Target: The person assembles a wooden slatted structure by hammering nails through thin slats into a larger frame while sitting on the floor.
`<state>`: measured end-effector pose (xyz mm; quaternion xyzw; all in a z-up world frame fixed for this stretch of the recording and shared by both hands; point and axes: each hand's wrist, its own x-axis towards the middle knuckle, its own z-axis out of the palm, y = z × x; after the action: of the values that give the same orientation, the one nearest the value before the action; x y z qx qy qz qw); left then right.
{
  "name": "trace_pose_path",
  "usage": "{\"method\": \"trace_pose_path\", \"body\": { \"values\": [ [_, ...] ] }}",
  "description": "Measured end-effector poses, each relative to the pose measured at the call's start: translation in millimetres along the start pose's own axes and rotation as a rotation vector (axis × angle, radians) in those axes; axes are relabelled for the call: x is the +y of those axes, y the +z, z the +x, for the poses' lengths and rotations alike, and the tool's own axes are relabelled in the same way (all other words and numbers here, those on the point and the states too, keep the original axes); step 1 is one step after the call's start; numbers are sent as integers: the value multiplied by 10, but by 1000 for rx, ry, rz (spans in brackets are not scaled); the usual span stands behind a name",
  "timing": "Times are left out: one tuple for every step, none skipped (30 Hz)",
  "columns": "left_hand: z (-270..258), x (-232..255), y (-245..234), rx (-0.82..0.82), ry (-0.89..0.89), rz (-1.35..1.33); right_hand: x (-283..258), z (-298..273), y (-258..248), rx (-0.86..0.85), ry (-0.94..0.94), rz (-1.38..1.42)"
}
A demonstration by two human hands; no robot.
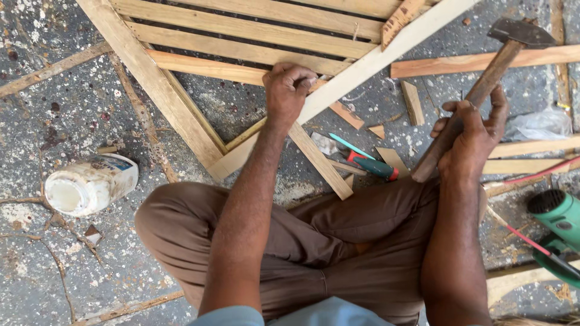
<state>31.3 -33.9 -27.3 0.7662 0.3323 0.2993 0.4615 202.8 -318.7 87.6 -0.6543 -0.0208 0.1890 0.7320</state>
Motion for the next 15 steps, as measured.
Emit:
{"method": "trace_pose_path", "body": {
  "values": [
    [5, 5, 0, 4, 16, 26, 0, -14, 24, -5, -1, 3],
    [14, 7, 3, 7, 32, 51, 0, -24, 43, -9, -2, -11],
    [17, 5, -2, 10, 48, 77, -4, -33, 54, -13, -3, -25],
    [6, 5, -15, 15, 70, 82, -1, -39, 69, -16, -5, -38],
    [-3, 8, -23, 18, 95, 85, 3, -42, 88, -19, -3, -45],
    [-8, 10, -26, 21, 120, 88, 4, -41, 105, -22, -2, -52],
    [-22, 10, -26, 20, 116, 87, 3, -54, 112, -23, 2, -60],
    [-33, 9, -22, 20, 113, 86, 0, -67, 118, -23, 4, -81],
    [-24, 4, -20, 20, 113, 86, -6, -69, 137, -24, 4, -99],
    [-20, 0, -19, 16, 124, 93, -14, -71, 156, -25, 4, -117],
    [-17, -6, -14, 13, 135, 100, -24, -73, 173, -22, 6, -133],
    [-9, -13, -7, 9, 146, 107, -32, -78, 187, -19, 7, -149],
    [-10, -20, 0, 12, 147, 104, -37, -87, 198, -18, 12, -166],
    [-13, -26, 7, 16, 149, 102, -41, -95, 207, -23, 9, -162],
    [-15, -32, 10, 19, 150, 100, -43, -102, 216, -30, 7, -158]
  ]
}}
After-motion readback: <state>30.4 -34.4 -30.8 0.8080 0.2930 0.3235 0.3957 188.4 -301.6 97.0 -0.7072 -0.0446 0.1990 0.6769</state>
